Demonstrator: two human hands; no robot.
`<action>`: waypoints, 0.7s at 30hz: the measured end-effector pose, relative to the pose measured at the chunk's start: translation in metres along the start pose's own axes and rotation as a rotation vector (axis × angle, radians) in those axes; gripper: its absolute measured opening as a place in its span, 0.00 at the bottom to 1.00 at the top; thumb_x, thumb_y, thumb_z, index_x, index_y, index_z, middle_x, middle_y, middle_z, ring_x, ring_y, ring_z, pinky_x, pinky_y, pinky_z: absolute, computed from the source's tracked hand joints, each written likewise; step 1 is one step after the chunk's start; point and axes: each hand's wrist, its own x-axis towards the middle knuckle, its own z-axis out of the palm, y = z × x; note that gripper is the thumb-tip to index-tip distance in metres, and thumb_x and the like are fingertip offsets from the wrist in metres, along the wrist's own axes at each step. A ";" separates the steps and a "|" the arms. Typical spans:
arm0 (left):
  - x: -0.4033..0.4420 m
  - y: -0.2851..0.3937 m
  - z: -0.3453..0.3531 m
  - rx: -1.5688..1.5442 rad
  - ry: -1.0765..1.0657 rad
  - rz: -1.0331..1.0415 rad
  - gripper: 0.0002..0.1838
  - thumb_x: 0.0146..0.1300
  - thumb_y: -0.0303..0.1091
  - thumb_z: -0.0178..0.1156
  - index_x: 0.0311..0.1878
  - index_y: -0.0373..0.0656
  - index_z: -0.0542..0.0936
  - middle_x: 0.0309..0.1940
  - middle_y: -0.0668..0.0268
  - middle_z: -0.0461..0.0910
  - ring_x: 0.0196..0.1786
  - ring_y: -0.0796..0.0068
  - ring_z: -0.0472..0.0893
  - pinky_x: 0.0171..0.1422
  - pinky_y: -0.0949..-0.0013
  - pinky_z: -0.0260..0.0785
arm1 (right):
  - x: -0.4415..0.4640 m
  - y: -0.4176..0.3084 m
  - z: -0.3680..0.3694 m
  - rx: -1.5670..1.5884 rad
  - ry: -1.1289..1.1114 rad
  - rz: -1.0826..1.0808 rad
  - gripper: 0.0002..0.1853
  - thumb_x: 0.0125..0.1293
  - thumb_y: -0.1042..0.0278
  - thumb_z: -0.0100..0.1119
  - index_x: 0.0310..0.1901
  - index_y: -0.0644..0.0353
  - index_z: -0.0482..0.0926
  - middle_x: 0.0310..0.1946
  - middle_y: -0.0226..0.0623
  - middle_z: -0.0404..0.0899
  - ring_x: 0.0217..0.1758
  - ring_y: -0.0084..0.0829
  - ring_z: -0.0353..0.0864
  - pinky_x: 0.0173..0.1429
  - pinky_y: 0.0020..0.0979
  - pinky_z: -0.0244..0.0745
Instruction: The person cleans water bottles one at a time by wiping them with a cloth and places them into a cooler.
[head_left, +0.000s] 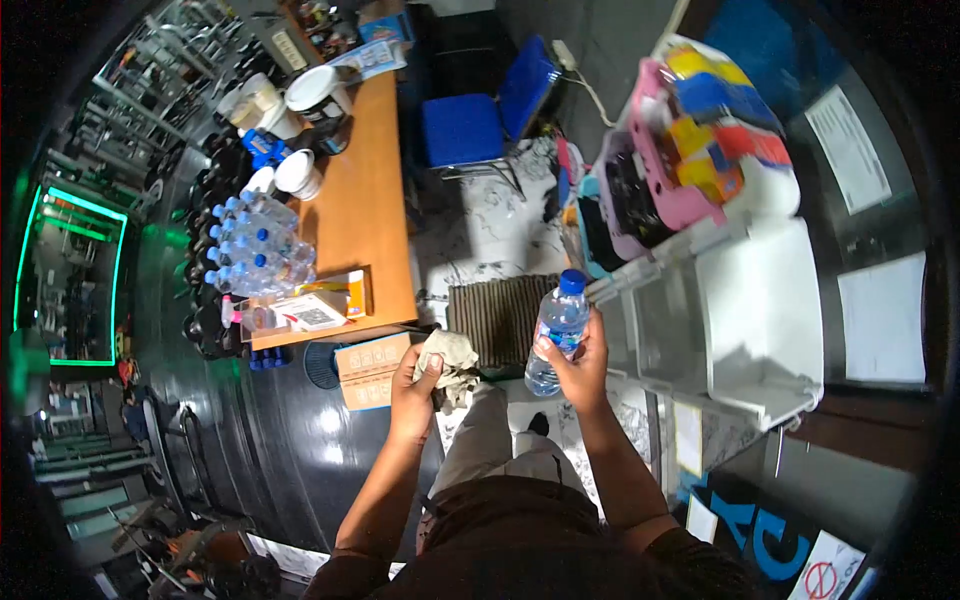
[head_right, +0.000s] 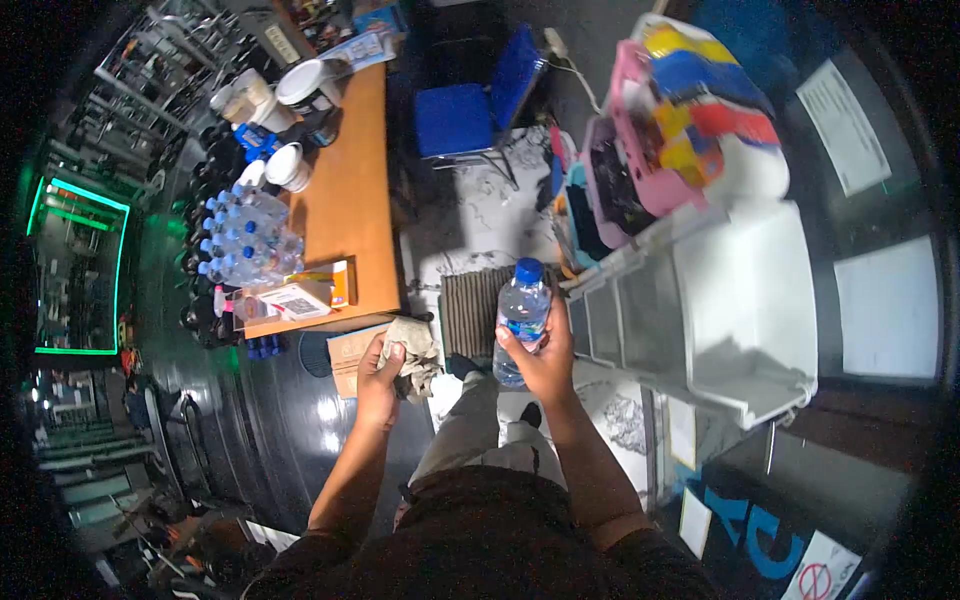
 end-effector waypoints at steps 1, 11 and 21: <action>-0.006 -0.016 0.002 0.013 0.001 0.018 0.13 0.79 0.36 0.62 0.59 0.40 0.81 0.48 0.69 0.85 0.50 0.80 0.80 0.59 0.71 0.73 | -0.013 -0.003 -0.006 0.023 0.020 -0.019 0.35 0.65 0.77 0.74 0.71 0.64 0.67 0.53 0.35 0.83 0.53 0.23 0.84 0.59 0.31 0.79; 0.000 -0.125 0.011 0.037 -0.134 -0.213 0.15 0.80 0.41 0.61 0.58 0.39 0.79 0.46 0.66 0.85 0.46 0.78 0.83 0.53 0.70 0.76 | -0.097 0.080 -0.085 -0.345 0.188 0.115 0.43 0.58 0.58 0.83 0.70 0.62 0.68 0.55 0.45 0.84 0.57 0.36 0.87 0.63 0.38 0.81; 0.081 -0.276 -0.026 0.057 -0.166 -0.321 0.16 0.79 0.43 0.61 0.58 0.39 0.80 0.45 0.66 0.85 0.44 0.79 0.83 0.51 0.72 0.77 | -0.098 0.253 -0.102 -0.433 0.374 0.185 0.46 0.57 0.66 0.84 0.73 0.64 0.65 0.61 0.45 0.79 0.62 0.37 0.84 0.67 0.39 0.80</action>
